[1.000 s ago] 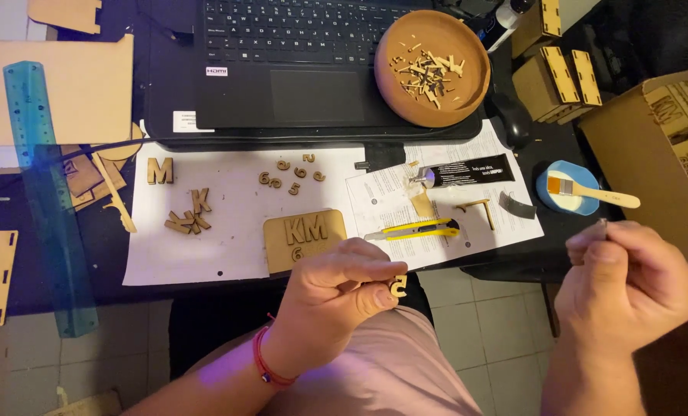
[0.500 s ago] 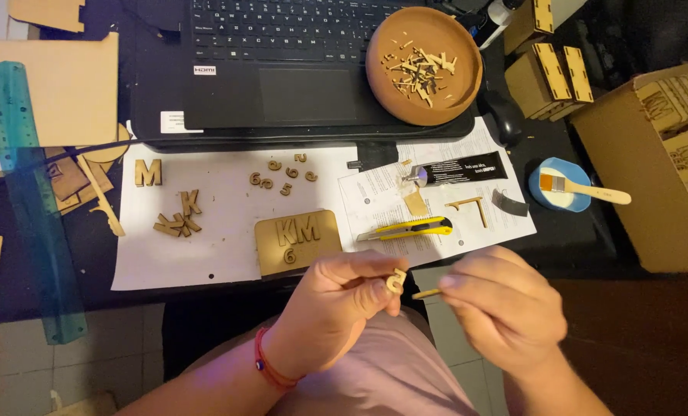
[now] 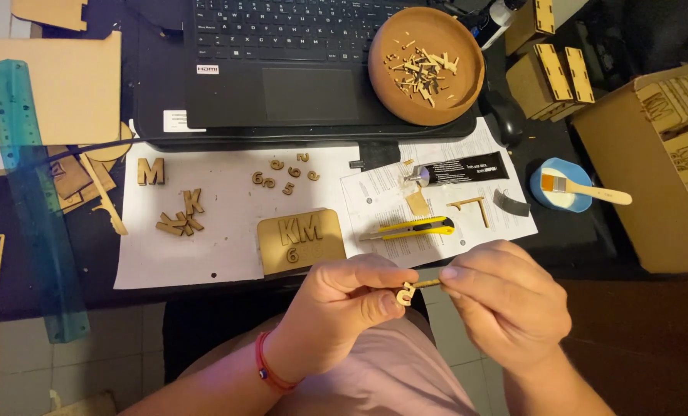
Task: Gluing small wooden letters and numbers onto a wooden base to create a custom sign.
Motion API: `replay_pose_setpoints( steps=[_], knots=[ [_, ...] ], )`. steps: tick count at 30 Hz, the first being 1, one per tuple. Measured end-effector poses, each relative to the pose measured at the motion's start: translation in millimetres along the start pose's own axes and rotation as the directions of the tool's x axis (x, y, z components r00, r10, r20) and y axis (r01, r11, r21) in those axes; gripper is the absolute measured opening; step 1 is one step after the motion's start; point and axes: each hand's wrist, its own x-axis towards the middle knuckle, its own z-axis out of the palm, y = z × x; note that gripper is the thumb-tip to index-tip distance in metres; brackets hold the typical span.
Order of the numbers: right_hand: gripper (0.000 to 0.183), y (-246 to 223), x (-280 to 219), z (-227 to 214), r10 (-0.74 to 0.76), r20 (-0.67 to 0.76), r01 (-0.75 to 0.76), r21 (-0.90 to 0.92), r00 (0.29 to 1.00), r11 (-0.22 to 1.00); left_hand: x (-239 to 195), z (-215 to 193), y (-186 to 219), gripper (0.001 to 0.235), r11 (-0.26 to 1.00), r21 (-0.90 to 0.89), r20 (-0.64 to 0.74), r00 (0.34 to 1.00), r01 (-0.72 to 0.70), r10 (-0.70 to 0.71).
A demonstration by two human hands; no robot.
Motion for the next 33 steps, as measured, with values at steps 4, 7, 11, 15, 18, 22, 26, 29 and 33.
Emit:
replay_pose_setpoints(
  steps=[4,7,11,15,18,22,26,29,33],
  knots=[
    [0.009,-5,5,-2,-0.011,-0.022,0.01,-0.043,1.0,0.999,-1,-2,2,0.024,0.994,0.093,-0.002,0.998,-0.059,0.059],
    [0.009,-5,1,-5,-0.008,-0.034,0.006,-0.075,0.999,0.997,-2,-1,4,0.024,0.989,0.134,-0.04,0.997,-0.053,0.059],
    [0.004,5,-10,-10,0.062,-0.137,-0.071,-0.061,0.989,0.996,-2,-3,4,0.025,0.98,0.197,-0.107,0.993,-0.022,0.044],
    [0.016,19,-19,-9,0.193,-0.3,-0.201,0.004,0.934,0.979,-2,-3,20,0.024,0.959,0.258,-0.131,0.978,-0.121,0.159],
    [0.014,31,-27,-3,0.283,-0.288,-0.291,0.018,0.915,0.957,-10,-24,54,0.024,0.849,0.523,-0.225,0.949,-0.073,0.22],
    [0.004,37,-43,23,0.439,-0.245,-0.43,0.092,0.864,0.898,-29,-48,81,0.02,0.573,0.808,-0.177,0.872,-0.137,0.457],
    [0.009,25,-34,49,0.357,-0.061,-0.344,0.159,0.932,0.925,-33,-58,78,0.019,0.167,0.98,0.033,0.923,-0.105,0.384],
    [0.009,20,-31,62,0.308,0.018,-0.304,0.222,0.951,0.927,-25,-60,67,0.02,0.05,0.994,0.079,0.961,-0.095,0.267],
    [0.013,21,-34,73,0.311,0.172,-0.349,0.27,0.935,0.897,-9,-64,67,0.021,-0.054,0.995,0.085,0.992,-0.08,0.091]
  ],
)
